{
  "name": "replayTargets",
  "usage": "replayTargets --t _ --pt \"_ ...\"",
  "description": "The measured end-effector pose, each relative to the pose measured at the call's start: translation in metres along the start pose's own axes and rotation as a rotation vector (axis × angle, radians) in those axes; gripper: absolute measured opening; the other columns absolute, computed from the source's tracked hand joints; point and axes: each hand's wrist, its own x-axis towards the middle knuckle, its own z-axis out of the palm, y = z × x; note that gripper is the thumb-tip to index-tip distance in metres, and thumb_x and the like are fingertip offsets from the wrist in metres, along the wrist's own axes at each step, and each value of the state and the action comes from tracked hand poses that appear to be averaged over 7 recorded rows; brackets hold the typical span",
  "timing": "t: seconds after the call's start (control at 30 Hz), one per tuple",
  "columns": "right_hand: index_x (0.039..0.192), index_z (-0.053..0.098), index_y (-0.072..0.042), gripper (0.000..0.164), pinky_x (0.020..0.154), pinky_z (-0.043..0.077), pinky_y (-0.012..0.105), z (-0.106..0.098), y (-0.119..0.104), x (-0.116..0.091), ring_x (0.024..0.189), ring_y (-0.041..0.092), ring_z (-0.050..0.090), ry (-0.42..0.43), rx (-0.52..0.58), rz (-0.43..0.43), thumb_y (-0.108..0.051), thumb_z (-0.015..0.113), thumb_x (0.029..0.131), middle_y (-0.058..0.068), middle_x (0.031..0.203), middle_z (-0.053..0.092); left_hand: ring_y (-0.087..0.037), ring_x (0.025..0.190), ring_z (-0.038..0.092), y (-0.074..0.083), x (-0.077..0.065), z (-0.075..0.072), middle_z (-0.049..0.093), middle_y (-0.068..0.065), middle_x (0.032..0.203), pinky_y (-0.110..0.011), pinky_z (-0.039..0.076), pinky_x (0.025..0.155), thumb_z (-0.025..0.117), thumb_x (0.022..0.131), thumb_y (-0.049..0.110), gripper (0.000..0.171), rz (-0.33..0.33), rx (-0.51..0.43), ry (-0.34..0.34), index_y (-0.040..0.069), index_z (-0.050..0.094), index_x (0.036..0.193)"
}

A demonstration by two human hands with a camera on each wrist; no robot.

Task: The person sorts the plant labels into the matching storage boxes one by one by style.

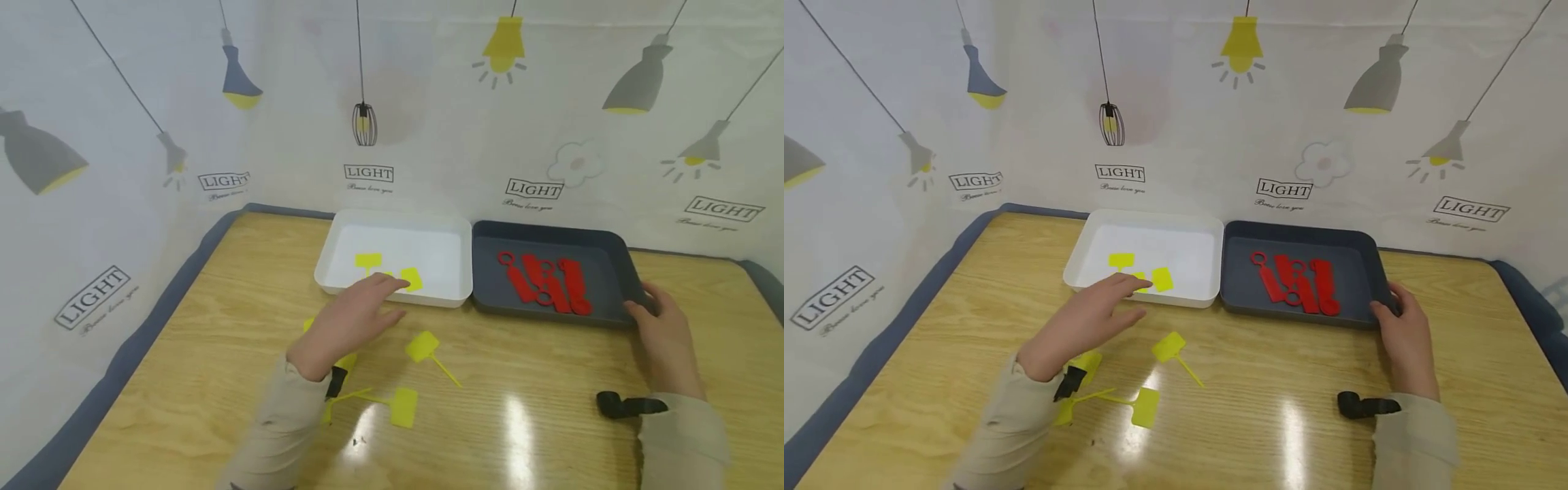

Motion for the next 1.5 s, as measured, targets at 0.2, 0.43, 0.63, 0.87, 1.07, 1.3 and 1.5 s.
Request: replayTargets --t 0.2,0.43,0.63,0.87,1.07,1.3,1.5 --pt "0.144 0.015 -0.013 0.065 0.102 0.015 0.054 -0.001 -0.001 -0.001 0.131 0.035 0.009 0.001 -0.003 -0.006 -0.041 0.042 0.092 0.018 0.146 0.012 -0.01 0.101 0.052 -0.016 -0.03 -0.004 0.051 0.005 0.121 -0.028 0.045 0.081 0.055 0.088 0.035 0.041 -0.077 0.019 -0.031 0.021 0.05 0.126" --pt "0.144 0.016 -0.012 0.064 0.103 0.015 0.053 -0.001 -0.001 0.001 0.131 0.035 0.01 0.011 -0.016 -0.02 -0.039 0.042 0.092 0.018 0.145 0.014 -0.015 0.101 0.054 -0.042 -0.061 -0.005 0.052 0.004 0.121 -0.035 0.046 0.08 0.055 0.088 0.033 0.039 -0.164 0.016 -0.036 0.021 0.052 0.125" --pt "0.144 0.017 -0.015 0.063 0.103 0.016 0.053 0.0 -0.002 0.001 0.132 0.034 0.011 0.016 -0.01 0.0 -0.039 0.042 0.092 0.018 0.145 0.015 -0.01 0.082 0.055 -0.043 -0.072 -0.004 0.057 0.006 0.094 -0.029 0.046 0.067 0.061 0.084 0.029 0.025 -0.212 0.049 -0.146 0.018 0.062 0.107" --pt "0.144 0.017 -0.018 0.063 0.103 0.016 0.052 -0.001 -0.003 0.0 0.132 0.033 0.011 0.014 -0.004 0.019 -0.04 0.043 0.091 0.016 0.146 0.014 -0.006 0.061 0.047 -0.019 -0.082 0.009 0.051 0.008 0.078 -0.025 0.041 0.053 0.067 0.078 0.026 0.015 -0.156 0.13 -0.317 0.017 0.062 0.088" --pt "0.144 0.016 -0.017 0.063 0.103 0.015 0.053 -0.002 -0.004 -0.001 0.132 0.035 0.01 0.007 -0.011 0.02 -0.041 0.042 0.091 0.016 0.146 0.013 -0.009 0.055 0.043 -0.005 -0.087 0.02 0.047 0.005 0.069 -0.024 0.034 0.042 0.07 0.074 0.02 0.015 -0.052 0.251 -0.25 0.015 0.058 0.081" --pt "0.144 0.017 -0.016 0.064 0.103 0.016 0.052 -0.002 -0.004 -0.001 0.132 0.034 0.011 0.014 -0.014 0.014 -0.041 0.042 0.091 0.016 0.146 0.015 -0.015 0.05 0.042 0.0 -0.089 0.03 0.042 0.0 0.062 -0.027 0.032 0.037 0.061 0.071 0.005 0.014 0.013 0.416 -0.11 0.012 0.05 0.067" --pt "0.144 0.017 -0.019 0.062 0.104 0.015 0.051 -0.001 -0.002 0.0 0.132 0.032 0.011 0.007 0.012 0.017 -0.041 0.042 0.091 0.016 0.146 0.013 -0.016 0.051 0.044 0.003 -0.088 0.035 0.044 -0.001 0.061 -0.029 0.035 0.038 0.059 0.076 0.004 0.016 0.006 0.499 -0.11 0.011 0.052 0.064"
